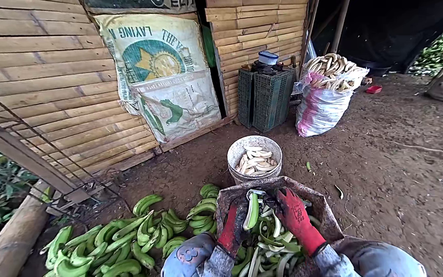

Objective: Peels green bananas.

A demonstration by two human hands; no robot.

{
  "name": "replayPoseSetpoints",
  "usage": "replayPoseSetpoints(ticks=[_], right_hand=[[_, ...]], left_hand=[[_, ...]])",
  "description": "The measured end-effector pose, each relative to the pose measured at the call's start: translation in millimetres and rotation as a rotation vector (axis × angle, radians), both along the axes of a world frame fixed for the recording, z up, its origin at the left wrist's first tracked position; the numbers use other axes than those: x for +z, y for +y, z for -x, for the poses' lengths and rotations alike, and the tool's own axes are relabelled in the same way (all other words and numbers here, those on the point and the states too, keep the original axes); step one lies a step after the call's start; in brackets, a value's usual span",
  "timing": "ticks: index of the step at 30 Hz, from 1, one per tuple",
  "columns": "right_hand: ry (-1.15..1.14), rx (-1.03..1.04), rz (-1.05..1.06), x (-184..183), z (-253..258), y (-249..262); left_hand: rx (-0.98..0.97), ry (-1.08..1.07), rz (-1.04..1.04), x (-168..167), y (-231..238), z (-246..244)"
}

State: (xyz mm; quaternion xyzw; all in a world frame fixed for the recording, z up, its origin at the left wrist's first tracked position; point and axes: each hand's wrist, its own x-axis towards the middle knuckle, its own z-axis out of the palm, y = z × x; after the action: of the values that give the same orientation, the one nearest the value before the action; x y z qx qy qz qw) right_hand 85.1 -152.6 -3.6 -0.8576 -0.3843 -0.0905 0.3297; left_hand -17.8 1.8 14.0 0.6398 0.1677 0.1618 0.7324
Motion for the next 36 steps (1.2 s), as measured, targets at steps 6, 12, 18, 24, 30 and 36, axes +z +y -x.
replayPoseSetpoints(ticks=[6,12,18,24,30,36], right_hand=[[0.211,-0.126,0.015,5,-28,-6],[0.062,0.070,-0.269,-10,16,-10],[0.076,0.055,-0.092,-4,25,5],[0.021,0.074,-0.142,-10,20,6],[-0.037,0.006,-0.114,-2,22,11],[0.332,0.084,-0.059,6,-9,4]], left_hand=[[-0.026,-0.009,0.212,-16,-5,-4],[0.284,-0.357,0.596,-8,2,-23],[0.250,-0.414,0.602,-8,-2,-21],[0.388,-0.238,0.086,-3,-14,-21],[0.513,-0.009,-0.310,12,-35,-11],[0.219,0.284,-0.661,6,-38,5]])
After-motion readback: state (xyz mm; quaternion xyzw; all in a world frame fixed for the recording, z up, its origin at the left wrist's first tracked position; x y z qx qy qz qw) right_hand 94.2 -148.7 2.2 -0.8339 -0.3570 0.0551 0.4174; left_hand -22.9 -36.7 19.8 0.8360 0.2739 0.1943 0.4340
